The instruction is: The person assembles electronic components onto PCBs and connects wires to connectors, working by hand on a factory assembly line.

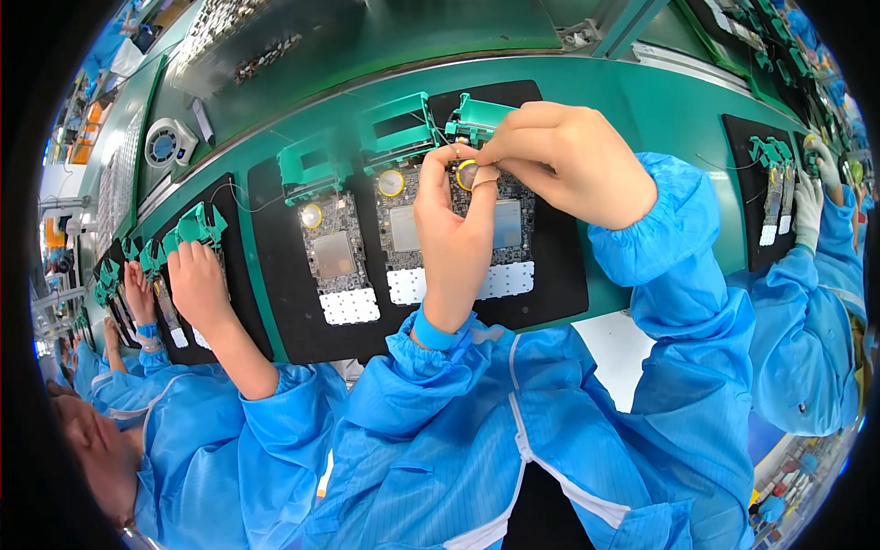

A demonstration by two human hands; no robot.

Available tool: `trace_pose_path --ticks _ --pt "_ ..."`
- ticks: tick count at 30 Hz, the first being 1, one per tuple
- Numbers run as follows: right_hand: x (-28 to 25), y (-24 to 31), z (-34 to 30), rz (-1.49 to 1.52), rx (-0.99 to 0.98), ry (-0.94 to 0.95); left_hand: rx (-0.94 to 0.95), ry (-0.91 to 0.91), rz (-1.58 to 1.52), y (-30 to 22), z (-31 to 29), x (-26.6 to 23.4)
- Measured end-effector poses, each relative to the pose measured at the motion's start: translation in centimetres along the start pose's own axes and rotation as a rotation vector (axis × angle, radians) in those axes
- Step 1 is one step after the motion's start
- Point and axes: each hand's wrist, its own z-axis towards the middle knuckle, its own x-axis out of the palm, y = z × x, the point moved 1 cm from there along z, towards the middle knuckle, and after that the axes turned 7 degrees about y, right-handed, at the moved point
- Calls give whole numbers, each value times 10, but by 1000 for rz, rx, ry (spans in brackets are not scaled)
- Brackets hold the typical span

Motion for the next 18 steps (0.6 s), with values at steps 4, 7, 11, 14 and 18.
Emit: trace_pose_path --ticks 4,7,11,14,18 --pt "6 2 -3 -3 16 -63 77 -7 26 1 2 1" --pt "9 1 -4 116 52 -113 35 -2 30 2 3 1" --pt "11 4 -5 237 159 -132 45 -17 54 5 3 -1" --pt "14 7 -6 249 173 -135 9 -25 40 3 2 0" --pt "20 4 -8 165 102 -185 78 -20 112 4 1 0"
